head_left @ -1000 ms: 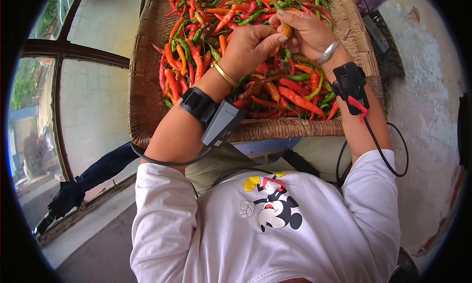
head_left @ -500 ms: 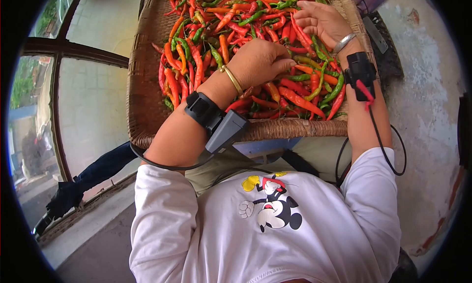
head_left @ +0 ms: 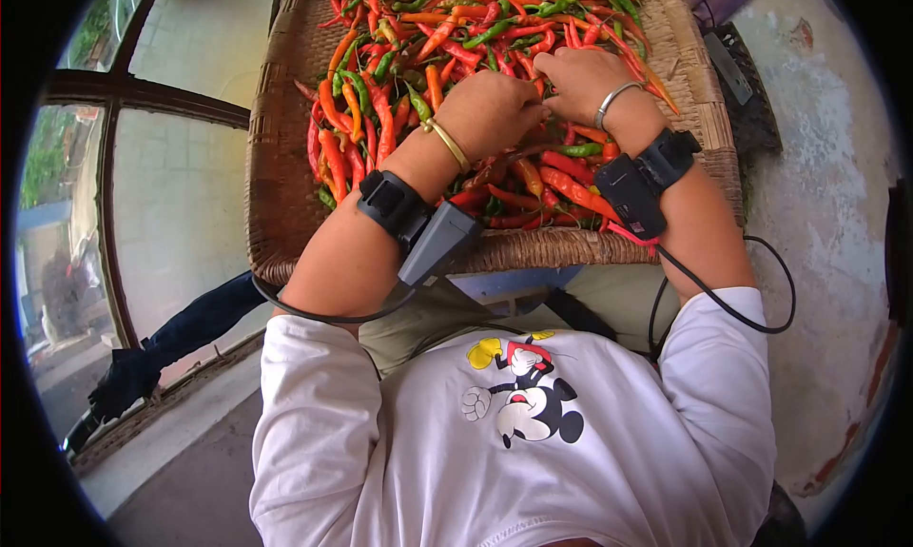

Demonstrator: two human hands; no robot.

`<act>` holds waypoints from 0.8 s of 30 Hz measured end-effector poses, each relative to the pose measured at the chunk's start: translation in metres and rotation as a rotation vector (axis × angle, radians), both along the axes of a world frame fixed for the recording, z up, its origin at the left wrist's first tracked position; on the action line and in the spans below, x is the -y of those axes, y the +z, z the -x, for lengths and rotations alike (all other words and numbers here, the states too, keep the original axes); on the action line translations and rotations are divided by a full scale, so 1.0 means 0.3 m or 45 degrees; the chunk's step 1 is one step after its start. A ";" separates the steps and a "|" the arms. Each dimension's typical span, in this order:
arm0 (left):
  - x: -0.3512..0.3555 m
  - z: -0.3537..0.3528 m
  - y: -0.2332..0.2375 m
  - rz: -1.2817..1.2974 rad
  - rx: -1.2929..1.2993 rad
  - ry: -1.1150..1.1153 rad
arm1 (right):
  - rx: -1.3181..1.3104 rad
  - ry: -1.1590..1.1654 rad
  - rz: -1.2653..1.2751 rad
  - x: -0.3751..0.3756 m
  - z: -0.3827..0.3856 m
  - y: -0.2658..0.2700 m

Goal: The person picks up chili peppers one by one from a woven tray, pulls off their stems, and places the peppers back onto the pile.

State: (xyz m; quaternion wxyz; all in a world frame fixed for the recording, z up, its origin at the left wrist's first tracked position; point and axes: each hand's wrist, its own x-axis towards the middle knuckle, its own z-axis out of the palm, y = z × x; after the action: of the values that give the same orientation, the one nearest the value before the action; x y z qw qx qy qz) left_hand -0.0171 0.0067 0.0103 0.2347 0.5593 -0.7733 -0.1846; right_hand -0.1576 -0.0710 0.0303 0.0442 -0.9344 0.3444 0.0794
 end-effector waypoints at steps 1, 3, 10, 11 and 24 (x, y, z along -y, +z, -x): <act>0.001 0.000 0.000 -0.007 -0.019 0.011 | 0.001 -0.002 -0.001 -0.005 -0.012 -0.003; 0.001 -0.001 0.002 -0.011 -0.030 0.017 | -0.040 -0.033 0.103 -0.013 -0.026 -0.018; 0.011 -0.007 -0.011 0.038 -0.058 0.031 | 0.236 0.161 0.400 0.047 0.006 -0.092; 0.013 -0.008 -0.013 0.037 -0.059 0.031 | 0.261 0.163 0.405 0.048 0.010 -0.102; 0.041 -0.019 -0.007 0.235 -0.401 0.351 | 0.899 0.092 0.172 0.102 0.054 0.038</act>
State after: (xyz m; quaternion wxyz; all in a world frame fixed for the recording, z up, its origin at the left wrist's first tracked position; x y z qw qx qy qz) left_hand -0.0113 -0.0055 0.0083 0.4258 0.6000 -0.6570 -0.1642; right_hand -0.1738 -0.1015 0.0417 0.0957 -0.9166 0.2791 -0.2698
